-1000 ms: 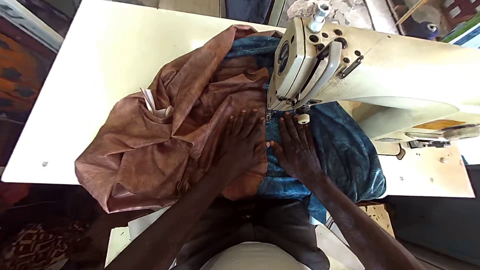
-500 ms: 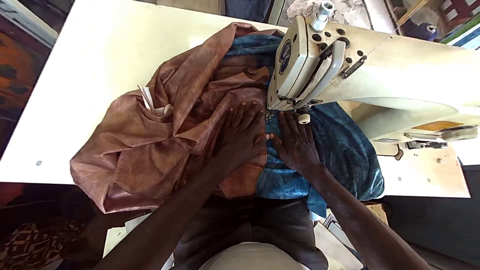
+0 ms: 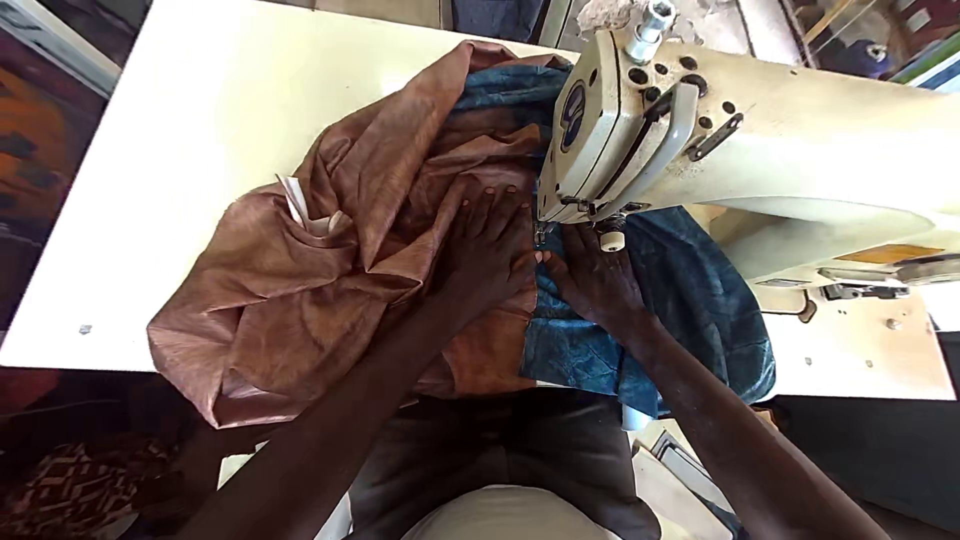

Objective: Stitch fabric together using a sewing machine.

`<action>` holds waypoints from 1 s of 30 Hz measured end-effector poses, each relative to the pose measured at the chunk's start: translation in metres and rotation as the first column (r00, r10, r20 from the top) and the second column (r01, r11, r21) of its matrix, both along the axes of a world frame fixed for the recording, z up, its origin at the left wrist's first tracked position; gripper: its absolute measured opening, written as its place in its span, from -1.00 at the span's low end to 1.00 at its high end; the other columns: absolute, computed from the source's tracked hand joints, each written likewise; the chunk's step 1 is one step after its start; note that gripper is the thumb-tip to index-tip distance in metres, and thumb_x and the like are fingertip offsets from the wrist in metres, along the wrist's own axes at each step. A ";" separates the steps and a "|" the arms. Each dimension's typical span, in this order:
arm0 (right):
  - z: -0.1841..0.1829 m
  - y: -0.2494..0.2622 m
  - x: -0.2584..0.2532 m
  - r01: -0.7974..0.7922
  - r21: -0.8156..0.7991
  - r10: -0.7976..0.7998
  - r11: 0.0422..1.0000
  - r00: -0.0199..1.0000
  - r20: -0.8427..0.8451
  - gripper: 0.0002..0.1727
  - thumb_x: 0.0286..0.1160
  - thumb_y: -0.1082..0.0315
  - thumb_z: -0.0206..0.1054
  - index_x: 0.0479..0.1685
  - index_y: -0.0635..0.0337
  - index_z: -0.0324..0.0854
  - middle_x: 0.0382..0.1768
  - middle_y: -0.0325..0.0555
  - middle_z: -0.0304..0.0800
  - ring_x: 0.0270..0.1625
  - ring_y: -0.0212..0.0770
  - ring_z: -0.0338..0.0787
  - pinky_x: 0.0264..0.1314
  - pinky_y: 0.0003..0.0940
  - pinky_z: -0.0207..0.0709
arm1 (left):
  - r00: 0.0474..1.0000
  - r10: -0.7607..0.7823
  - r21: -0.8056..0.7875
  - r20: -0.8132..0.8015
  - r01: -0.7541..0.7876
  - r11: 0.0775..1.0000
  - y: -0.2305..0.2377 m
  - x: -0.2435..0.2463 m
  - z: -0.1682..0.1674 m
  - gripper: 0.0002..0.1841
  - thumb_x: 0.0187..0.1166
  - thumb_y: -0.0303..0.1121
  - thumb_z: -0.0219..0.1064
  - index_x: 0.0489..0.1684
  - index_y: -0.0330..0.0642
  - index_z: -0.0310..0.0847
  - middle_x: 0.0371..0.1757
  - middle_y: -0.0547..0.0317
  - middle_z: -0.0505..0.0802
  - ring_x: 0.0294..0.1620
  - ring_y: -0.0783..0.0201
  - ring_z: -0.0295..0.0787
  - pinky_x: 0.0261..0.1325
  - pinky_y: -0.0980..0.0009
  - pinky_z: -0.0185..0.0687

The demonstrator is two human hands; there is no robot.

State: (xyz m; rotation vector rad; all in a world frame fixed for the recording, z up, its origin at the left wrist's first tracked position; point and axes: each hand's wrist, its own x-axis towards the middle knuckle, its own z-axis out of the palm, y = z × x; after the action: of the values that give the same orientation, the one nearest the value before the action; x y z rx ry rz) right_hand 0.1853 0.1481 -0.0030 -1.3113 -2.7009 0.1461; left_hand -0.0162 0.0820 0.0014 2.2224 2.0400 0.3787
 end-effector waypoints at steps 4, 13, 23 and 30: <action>-0.003 0.008 0.000 -0.015 0.005 0.016 1.000 1.000 -0.027 -0.18 0.75 -0.33 -0.29 0.64 0.09 0.44 0.63 0.07 0.50 0.78 0.14 0.30 0.89 0.23 -0.22 | 1.000 0.003 0.055 -0.001 -0.003 0.998 0.006 -0.002 -0.004 -0.25 0.75 0.29 -0.22 0.81 0.06 0.25 0.90 0.10 0.19 0.94 -0.08 -0.20 0.88 -0.17 -0.40; 0.000 0.003 0.004 -0.039 0.025 0.044 0.999 0.977 -0.209 -0.30 0.80 -0.20 -0.16 0.61 0.08 0.48 0.60 0.05 0.55 0.79 0.09 0.30 0.92 0.13 -0.18 | 0.997 -0.060 0.107 0.057 0.054 0.993 0.007 -0.006 -0.002 -0.28 0.78 0.22 -0.18 0.77 -0.06 0.30 0.86 -0.05 0.26 0.93 -0.08 -0.14 0.90 -0.14 -0.37; 0.002 -0.124 0.062 -0.189 0.019 0.190 0.982 0.974 -0.127 0.06 0.49 -0.57 -0.05 0.85 0.02 0.22 0.90 -0.13 0.02 0.94 -0.04 -0.07 0.95 0.15 -0.19 | 0.970 -0.242 0.029 0.008 0.242 0.970 -0.115 -0.016 0.001 -0.29 0.80 0.23 -0.26 0.83 0.09 0.24 0.91 0.18 0.17 0.95 0.01 -0.20 0.92 -0.14 -0.27; 0.003 -0.112 0.079 -0.282 -0.004 0.278 0.959 0.948 -0.153 0.03 0.44 -0.58 0.06 0.78 -0.04 0.34 0.89 -0.12 0.05 0.93 -0.06 -0.05 0.95 0.14 -0.17 | 0.943 -0.326 0.017 -0.066 0.328 0.945 -0.133 -0.028 0.001 -0.21 0.71 0.36 -0.28 0.85 0.16 0.21 0.93 0.17 0.10 0.96 0.00 -0.29 0.93 -0.19 -0.35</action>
State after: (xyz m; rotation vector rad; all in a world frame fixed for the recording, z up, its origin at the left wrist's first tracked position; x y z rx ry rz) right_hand 0.2646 0.0358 -0.0002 -0.8739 -2.7453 0.2977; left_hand -0.0442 -0.0512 0.0027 2.5597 1.6523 0.3086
